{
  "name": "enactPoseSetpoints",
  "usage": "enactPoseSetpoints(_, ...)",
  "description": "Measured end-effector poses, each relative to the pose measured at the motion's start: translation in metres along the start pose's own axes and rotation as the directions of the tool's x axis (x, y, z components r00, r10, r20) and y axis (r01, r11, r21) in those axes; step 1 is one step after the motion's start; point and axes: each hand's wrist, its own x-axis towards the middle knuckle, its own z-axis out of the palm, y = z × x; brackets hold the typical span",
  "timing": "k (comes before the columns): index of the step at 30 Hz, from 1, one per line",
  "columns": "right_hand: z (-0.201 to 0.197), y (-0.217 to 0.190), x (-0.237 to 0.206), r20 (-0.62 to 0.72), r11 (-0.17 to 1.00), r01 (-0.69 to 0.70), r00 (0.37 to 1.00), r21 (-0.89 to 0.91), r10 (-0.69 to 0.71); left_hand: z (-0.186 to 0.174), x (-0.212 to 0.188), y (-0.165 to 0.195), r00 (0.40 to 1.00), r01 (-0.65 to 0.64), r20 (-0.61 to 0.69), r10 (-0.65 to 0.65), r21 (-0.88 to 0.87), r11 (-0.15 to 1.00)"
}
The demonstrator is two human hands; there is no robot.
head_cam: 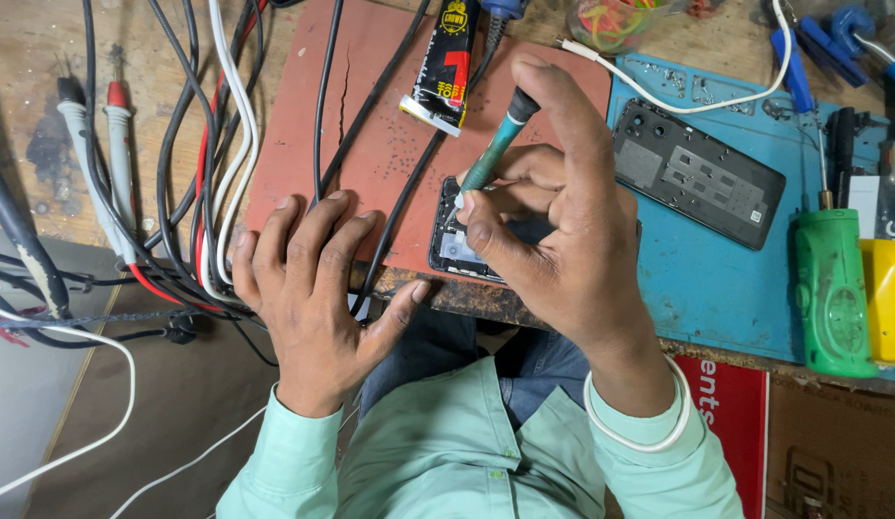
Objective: The person uses a small screwdriver to remove screws from the internal frame of a disassembled smartphone. They then switch to a green electric screwdriver to continue removing screws from the battery area and other internal components.
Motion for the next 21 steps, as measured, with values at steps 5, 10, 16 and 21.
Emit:
enactPoseSetpoints(5,-0.002,0.001,0.0,-0.001,0.998,-0.001,1.0,0.056,0.001,0.0,0.0,0.0,1.0,-0.001,0.004,0.001,0.004,1.0)
enactPoseSetpoints(10,0.001,-0.001,-0.004,0.006,0.998,-0.026,1.0,-0.065,0.026,0.0,-0.001,-0.001,1.0,-0.004,0.003,0.004,0.005,1.0)
enactPoseSetpoints(16,-0.002,0.008,-0.007,-0.008,0.997,-0.049,0.999,0.066,0.05,-0.002,0.001,0.001,1.0,-0.004,0.004,0.004,-0.001,1.0)
enactPoseSetpoints(21,-0.013,0.017,-0.016,-0.075,0.999,-0.026,0.997,-0.019,0.025,-0.015,0.005,0.005,0.997,-0.072,0.012,0.071,0.027,0.997)
